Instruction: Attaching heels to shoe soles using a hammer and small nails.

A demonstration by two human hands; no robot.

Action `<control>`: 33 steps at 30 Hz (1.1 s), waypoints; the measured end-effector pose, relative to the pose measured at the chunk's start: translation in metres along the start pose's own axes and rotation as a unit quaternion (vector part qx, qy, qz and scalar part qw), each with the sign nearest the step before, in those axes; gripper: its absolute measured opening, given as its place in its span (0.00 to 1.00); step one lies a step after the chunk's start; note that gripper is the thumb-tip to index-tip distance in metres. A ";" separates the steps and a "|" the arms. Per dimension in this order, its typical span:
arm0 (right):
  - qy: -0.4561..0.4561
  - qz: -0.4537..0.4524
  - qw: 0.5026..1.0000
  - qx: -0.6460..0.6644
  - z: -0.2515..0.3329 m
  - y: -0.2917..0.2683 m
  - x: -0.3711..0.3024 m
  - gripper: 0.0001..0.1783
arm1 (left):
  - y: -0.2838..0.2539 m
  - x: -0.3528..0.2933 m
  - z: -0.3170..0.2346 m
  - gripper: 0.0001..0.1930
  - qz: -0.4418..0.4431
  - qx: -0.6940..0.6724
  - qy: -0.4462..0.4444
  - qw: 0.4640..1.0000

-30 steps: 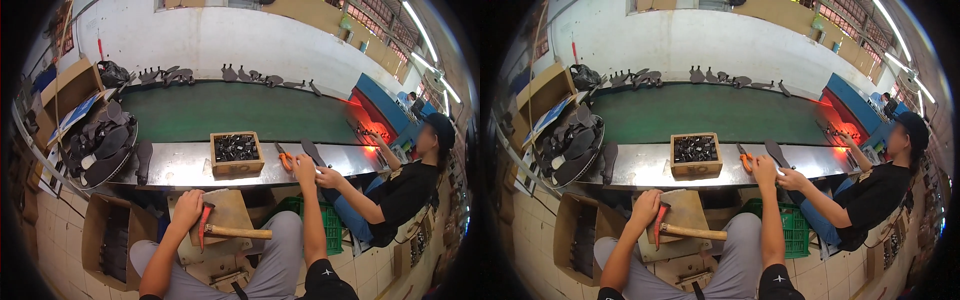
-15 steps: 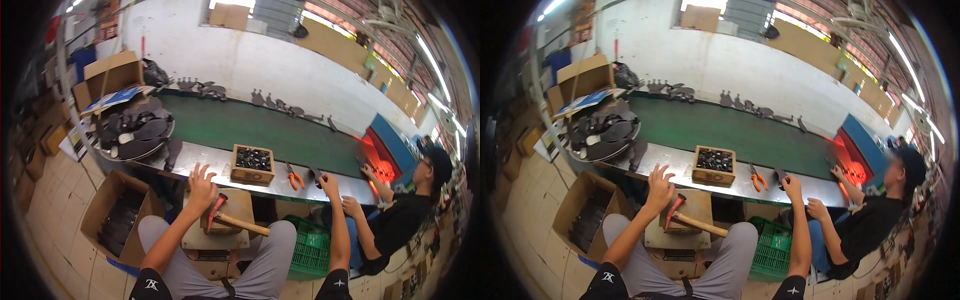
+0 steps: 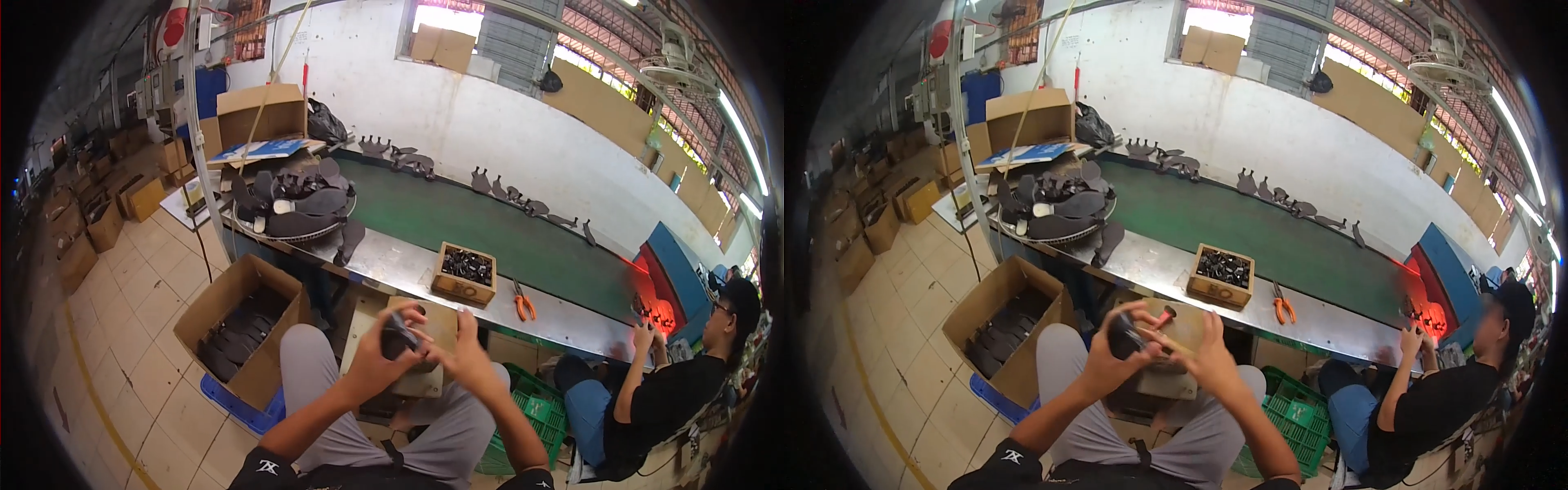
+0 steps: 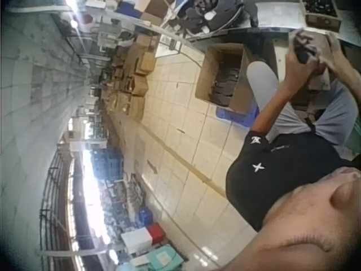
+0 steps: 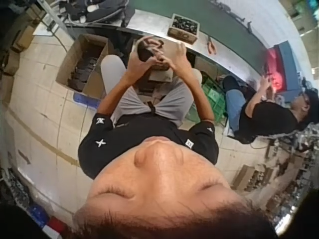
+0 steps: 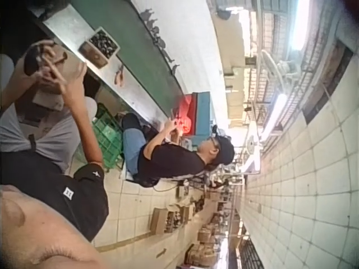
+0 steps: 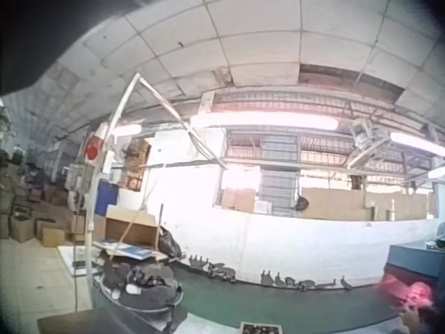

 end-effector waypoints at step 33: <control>0.351 -0.208 0.711 0.573 -0.119 0.030 -0.151 0.11 | 0.148 0.219 0.289 0.07 0.273 0.514 0.068 0.810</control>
Point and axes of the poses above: each hand's wrist, its own x-axis towards the middle knuckle, its own y-axis out of the palm, z = x × y, the point moved 7 cm from there along x, towards the middle knuckle, and after that the axes turned 6 degrees about z, right-handed, at the moved point
